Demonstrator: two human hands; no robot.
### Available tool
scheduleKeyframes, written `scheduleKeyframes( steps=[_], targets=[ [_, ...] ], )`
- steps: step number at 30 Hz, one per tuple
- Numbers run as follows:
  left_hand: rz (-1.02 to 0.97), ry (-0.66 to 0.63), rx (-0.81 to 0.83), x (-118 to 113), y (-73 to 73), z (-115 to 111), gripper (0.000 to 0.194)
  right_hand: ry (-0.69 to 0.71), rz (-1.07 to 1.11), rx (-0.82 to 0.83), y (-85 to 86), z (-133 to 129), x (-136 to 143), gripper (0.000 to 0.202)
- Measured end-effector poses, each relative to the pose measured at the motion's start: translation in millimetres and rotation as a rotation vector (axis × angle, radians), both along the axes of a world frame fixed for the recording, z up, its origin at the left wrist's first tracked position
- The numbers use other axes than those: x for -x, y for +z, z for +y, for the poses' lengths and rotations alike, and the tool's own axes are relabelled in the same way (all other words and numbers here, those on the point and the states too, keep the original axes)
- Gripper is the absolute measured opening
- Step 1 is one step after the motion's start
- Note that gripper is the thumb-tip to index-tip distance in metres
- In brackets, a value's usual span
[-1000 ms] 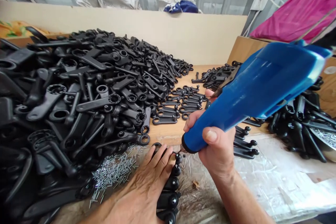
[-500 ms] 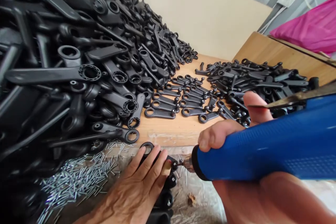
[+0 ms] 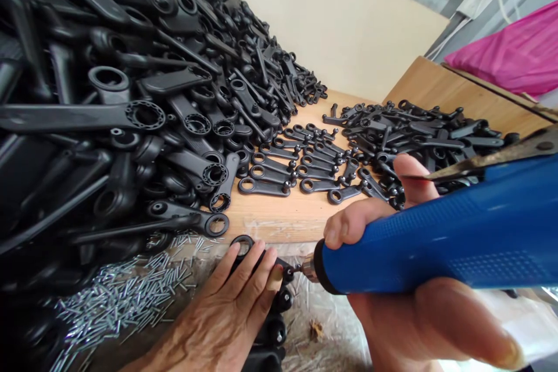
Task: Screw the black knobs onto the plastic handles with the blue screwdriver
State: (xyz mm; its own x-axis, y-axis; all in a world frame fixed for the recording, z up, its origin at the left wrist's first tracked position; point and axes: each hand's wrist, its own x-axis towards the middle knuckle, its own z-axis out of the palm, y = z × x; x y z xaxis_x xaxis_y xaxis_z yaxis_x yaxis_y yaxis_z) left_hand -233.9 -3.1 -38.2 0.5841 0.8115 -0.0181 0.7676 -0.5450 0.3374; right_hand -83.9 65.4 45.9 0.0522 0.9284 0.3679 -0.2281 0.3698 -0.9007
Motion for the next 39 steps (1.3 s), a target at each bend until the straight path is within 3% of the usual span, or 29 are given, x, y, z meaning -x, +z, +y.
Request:
scheduleKeyframes(
  steps=[3, 8, 11, 19, 28, 34, 39],
  targets=[
    [-0.005, 0.005, -0.045, -1, -5.8, 0, 0.064, 0.014, -0.011, -0.009, -1.2, -1, -2, 0.059],
    [-0.033, 0.071, -0.197, -10, -35.7, -1, 0.047, 0.072, -0.069, -0.069, -10.0, -4, -10, 0.062],
    [-0.035, 0.089, -0.231, -11, -45.1, -3, 0.047, 0.077, -0.079, -0.122, -13.6, -6, -10, 0.060],
    [-0.050, 0.089, -0.184, -9, -35.3, -4, 0.047, 0.211, -0.187, -0.091, -3.8, -6, -4, 0.059],
    [0.016, 0.074, -0.185, -13, -36.3, 5, 0.043, 0.336, -0.279, -0.217, -16.1, -12, -8, 0.066],
    [0.026, 0.043, -0.163, -9, -38.1, 9, 0.045, 0.143, 0.055, -0.151, -1.8, -9, -16, 0.060],
    [-0.055, 0.066, -0.071, -7, -26.2, 3, 0.068, 0.142, 0.072, -0.034, 2.5, -5, -12, 0.067]
  ],
)
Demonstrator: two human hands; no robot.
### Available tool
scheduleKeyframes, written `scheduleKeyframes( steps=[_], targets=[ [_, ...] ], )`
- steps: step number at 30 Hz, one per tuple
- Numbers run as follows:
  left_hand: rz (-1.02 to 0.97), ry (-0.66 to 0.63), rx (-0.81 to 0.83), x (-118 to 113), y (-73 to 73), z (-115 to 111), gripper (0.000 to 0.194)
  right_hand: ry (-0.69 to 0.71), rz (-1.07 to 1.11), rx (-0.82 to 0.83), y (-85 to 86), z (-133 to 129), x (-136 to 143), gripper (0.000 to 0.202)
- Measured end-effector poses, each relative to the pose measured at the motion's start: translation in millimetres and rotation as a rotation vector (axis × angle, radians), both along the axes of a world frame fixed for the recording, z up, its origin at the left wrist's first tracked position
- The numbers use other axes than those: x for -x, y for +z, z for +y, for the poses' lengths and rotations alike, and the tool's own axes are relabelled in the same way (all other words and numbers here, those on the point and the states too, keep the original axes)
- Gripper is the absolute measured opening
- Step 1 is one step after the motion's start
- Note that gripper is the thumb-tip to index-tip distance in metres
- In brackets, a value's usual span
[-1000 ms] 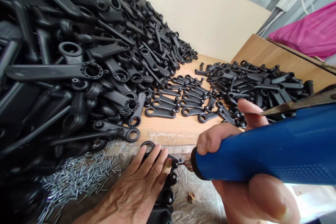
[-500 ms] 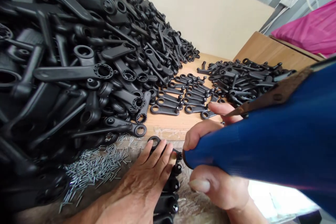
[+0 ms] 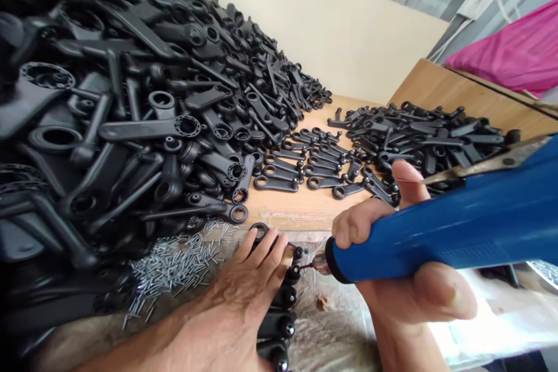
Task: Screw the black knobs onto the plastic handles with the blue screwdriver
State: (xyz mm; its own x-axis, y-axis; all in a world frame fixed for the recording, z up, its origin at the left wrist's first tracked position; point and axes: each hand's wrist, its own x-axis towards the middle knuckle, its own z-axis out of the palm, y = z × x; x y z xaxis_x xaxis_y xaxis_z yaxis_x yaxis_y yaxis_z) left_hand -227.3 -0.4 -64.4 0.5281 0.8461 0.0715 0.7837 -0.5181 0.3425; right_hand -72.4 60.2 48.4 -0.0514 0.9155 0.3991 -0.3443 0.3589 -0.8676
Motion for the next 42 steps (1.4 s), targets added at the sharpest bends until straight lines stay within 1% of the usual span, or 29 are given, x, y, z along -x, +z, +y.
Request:
scheduleKeyframes(
  steps=[3, 5, 7, 9, 14, 17, 24, 28, 31, 33, 35, 36, 37, 38, 40, 42],
  targets=[
    [-0.020, -0.007, 0.021, 2, 17.3, -7, 0.090, -0.002, -0.027, 0.015, 0.6, 0, 5, 0.067],
    [-0.014, -0.004, 0.030, 2, 27.7, -11, 0.101, 0.008, -0.016, 0.019, 1.7, -1, 7, 0.064],
    [-0.005, -0.006, 0.039, 2, 34.3, -13, 0.104, 0.018, 0.000, 0.027, 2.9, -1, 8, 0.062],
    [0.006, -0.006, 0.046, 2, 37.3, -14, 0.104, 0.021, 0.011, 0.038, 3.1, -1, 9, 0.063],
    [0.013, -0.012, 0.071, 3, 38.0, -13, 0.102, -0.007, -0.022, 0.034, -1.6, 0, 9, 0.071],
    [0.005, -0.015, 0.074, 3, 37.1, -12, 0.101, -0.001, -0.056, -0.016, -5.6, 0, 5, 0.068],
    [-0.016, -0.030, 0.083, 3, 32.4, -11, 0.104, 0.153, -0.060, -0.076, -12.5, -3, -7, 0.062],
    [-0.007, -0.035, 0.116, 3, 32.4, -11, 0.105, 0.228, -0.099, -0.110, -17.1, -2, -9, 0.061],
    [-0.005, -0.030, 0.110, 4, 30.9, -11, 0.105, 0.265, -0.115, -0.150, -16.7, 0, -8, 0.061],
    [-0.012, -0.033, 0.087, 5, 29.0, -11, 0.096, 0.259, -0.137, -0.122, -12.9, -1, -6, 0.059],
    [-0.006, -0.034, 0.071, 6, 27.7, -11, 0.078, 0.248, -0.182, -0.066, -8.7, -4, -3, 0.057],
    [-0.001, -0.034, 0.069, 6, 27.6, -11, 0.073, 0.242, -0.196, -0.052, -7.5, -6, -1, 0.056],
    [0.002, -0.035, 0.070, 6, 27.9, -11, 0.073, 0.237, -0.205, -0.045, -7.4, -8, 0, 0.057],
    [-0.002, -0.040, 0.074, 6, 28.6, -11, 0.079, 0.230, -0.210, -0.047, -8.5, -9, 1, 0.058],
    [-0.019, -0.047, 0.082, 6, 30.9, -11, 0.098, 0.202, -0.191, -0.115, -13.1, -11, 1, 0.060],
    [-0.032, -0.036, 0.098, 4, 33.2, -11, 0.111, 0.176, -0.194, -0.191, -17.7, -11, -2, 0.065]
  ],
)
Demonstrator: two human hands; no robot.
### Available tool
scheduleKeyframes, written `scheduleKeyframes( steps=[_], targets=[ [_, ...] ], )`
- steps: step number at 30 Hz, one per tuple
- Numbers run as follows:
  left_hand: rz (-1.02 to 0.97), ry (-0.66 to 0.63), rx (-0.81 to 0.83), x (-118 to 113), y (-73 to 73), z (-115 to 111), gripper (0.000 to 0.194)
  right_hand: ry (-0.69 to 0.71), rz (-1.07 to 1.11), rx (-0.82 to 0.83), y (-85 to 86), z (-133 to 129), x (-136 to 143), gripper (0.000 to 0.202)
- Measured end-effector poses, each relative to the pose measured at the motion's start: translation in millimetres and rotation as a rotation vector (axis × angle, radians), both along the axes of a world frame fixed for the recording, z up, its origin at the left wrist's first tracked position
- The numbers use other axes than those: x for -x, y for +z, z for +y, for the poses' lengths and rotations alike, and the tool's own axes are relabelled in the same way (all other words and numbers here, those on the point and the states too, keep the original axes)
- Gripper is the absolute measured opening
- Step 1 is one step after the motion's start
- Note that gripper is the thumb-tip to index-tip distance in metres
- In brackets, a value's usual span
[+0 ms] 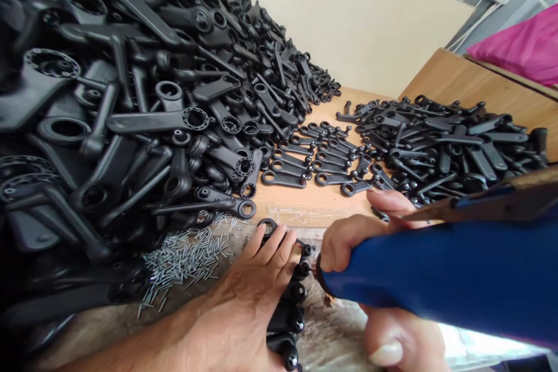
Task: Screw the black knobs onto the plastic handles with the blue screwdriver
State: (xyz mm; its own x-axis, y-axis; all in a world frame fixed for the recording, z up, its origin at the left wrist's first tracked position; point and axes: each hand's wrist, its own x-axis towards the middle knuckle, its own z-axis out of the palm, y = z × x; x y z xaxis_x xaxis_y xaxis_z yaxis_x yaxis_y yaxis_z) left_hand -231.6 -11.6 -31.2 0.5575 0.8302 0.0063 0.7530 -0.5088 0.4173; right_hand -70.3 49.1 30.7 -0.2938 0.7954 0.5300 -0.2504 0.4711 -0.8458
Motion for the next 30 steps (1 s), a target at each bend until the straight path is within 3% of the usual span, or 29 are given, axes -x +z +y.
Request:
scheduleKeyframes(
  steps=[3, 8, 12, 16, 26, 30],
  targets=[
    [0.008, 0.014, 0.024, -1, 1.3, 0, 0.118, -0.048, 0.069, -0.057, 0.9, 3, -8, 0.067],
    [0.033, 0.007, 0.011, -1, -2.3, -1, 0.118, -0.049, 0.229, 0.065, 16.3, 7, -11, 0.062],
    [0.027, 0.014, -0.001, -1, -1.1, 1, 0.118, -0.010, 0.211, 0.191, 19.3, 6, -1, 0.058],
    [0.026, -0.008, 0.005, 0, 3.7, 1, 0.113, 0.080, 0.202, 0.202, 17.1, 6, 1, 0.059],
    [0.001, 0.022, -0.049, -3, -4.2, -1, 0.115, 0.110, 0.191, 0.219, 14.5, 8, 1, 0.060],
    [0.001, 0.033, -0.035, -3, -4.6, -1, 0.112, 0.063, 0.190, 0.177, 18.4, 8, 7, 0.055]
  ],
)
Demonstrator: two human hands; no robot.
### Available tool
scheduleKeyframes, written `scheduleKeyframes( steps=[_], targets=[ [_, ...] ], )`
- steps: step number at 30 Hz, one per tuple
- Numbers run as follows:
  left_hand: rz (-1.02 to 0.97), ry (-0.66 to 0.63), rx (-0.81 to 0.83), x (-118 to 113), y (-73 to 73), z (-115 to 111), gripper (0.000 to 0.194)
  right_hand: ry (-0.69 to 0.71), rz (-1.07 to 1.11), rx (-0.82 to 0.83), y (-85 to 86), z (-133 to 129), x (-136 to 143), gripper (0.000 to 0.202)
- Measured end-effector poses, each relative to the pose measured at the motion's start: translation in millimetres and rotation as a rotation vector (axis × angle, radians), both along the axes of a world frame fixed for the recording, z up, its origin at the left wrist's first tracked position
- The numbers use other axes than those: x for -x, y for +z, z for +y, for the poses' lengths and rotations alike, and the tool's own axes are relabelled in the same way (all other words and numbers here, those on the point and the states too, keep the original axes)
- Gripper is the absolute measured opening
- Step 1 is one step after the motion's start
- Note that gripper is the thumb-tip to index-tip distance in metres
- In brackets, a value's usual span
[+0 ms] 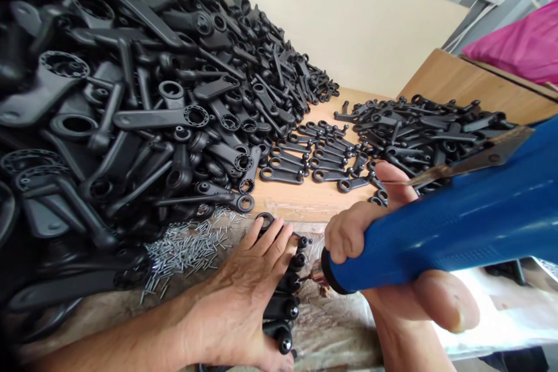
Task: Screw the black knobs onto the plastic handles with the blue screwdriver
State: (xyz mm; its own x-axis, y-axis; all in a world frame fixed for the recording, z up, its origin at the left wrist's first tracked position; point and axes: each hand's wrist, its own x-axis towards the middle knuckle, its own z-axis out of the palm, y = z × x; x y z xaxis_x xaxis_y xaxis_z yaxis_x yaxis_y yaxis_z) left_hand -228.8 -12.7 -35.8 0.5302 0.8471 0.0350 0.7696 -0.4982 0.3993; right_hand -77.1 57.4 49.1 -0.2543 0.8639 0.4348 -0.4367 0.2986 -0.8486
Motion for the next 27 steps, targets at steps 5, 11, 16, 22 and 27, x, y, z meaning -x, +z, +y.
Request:
scheduleKeyframes(
  steps=[5, 11, 16, 22, 27],
  targets=[
    [0.018, -0.007, -0.020, -1, 0.2, 0, 0.115, 0.071, -0.053, -0.034, -3.9, -1, -4, 0.060],
    [0.080, -0.022, 0.045, 0, 11.4, 3, 0.115, 0.109, -0.101, -0.081, -16.2, -9, -21, 0.068],
    [0.096, -0.027, 0.070, 1, 16.6, 4, 0.114, 0.087, -0.140, -0.165, -14.3, -12, -17, 0.065],
    [0.086, -0.042, 0.021, -1, 8.5, 3, 0.117, 0.069, -0.209, -0.161, -17.4, -6, -17, 0.070],
    [0.104, -0.046, 0.041, -2, 8.5, 4, 0.114, 0.188, -0.322, -0.048, -22.8, -1, -33, 0.057]
  ],
)
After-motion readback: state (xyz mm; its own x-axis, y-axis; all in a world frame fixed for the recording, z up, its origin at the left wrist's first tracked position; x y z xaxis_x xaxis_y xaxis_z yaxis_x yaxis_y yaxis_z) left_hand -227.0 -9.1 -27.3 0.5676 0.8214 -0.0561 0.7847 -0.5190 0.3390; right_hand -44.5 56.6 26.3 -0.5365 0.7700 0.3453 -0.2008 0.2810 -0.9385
